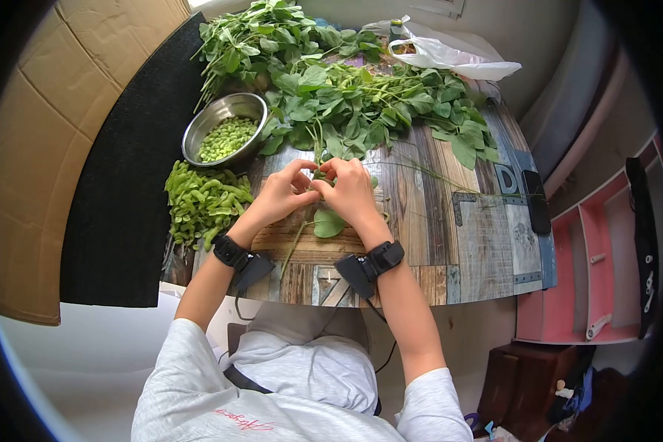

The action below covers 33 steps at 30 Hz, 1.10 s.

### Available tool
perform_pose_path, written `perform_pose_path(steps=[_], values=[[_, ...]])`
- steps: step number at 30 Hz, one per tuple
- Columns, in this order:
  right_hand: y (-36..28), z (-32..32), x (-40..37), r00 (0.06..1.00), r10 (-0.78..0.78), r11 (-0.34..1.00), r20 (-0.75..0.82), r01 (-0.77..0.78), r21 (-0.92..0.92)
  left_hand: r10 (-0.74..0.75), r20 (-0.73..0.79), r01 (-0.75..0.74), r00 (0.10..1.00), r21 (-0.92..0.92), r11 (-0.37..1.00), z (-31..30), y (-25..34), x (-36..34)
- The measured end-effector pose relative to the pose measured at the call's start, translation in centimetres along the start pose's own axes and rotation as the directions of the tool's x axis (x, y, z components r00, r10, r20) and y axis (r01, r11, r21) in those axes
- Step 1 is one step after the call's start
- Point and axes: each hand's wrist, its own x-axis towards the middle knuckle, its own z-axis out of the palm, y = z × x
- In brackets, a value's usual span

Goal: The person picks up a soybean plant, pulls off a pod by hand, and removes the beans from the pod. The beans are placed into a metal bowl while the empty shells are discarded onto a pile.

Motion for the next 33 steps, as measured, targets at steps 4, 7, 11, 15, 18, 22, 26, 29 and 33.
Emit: perform_pose_path(steps=[4,7,11,15,18,22,26,29,33], values=[[0.4,0.1,0.1,1.0,-0.025,0.995,-0.013,0.026,0.091,0.012,0.011,-0.012,1.0,0.014,1.0,-0.2,0.2,0.0],[-0.1,-0.3,0.2,0.999,0.029,0.983,0.02,-0.032,0.18,0.023,-0.033,-0.022,0.999,0.029,0.999,-0.2,-0.7,0.0],[0.2,0.0,0.2,0.997,0.054,0.974,0.047,-0.063,0.22,0.166,-0.082,-0.151,0.983,0.154,0.976,0.3,-1.3,-0.2],[-0.6,0.0,0.2,0.998,0.07,0.956,0.004,-0.069,0.285,0.237,-0.171,-0.205,0.956,0.184,0.961,0.9,-1.3,-0.1],[-0.8,0.2,0.1,0.999,0.049,0.947,-0.011,-0.043,0.317,0.17,-0.193,-0.138,0.966,0.17,0.976,0.8,-0.9,-0.1],[-0.5,0.3,0.2,0.987,-0.156,0.986,-0.026,0.157,0.049,0.174,-0.242,-0.134,0.955,0.174,0.976,1.0,-1.4,0.0],[-0.6,0.2,0.1,0.946,-0.323,0.937,-0.014,0.317,-0.144,0.163,-0.228,-0.115,0.96,0.209,0.971,1.1,-1.6,-0.1],[-0.9,0.1,0.0,0.95,-0.311,0.925,-0.023,0.297,-0.239,0.169,-0.207,-0.127,0.963,0.201,0.971,1.2,-1.6,0.0],[-0.8,0.2,0.1,0.94,-0.336,0.91,-0.054,0.31,-0.275,0.198,-0.201,-0.157,0.959,0.203,0.967,1.3,-2.1,0.1]])
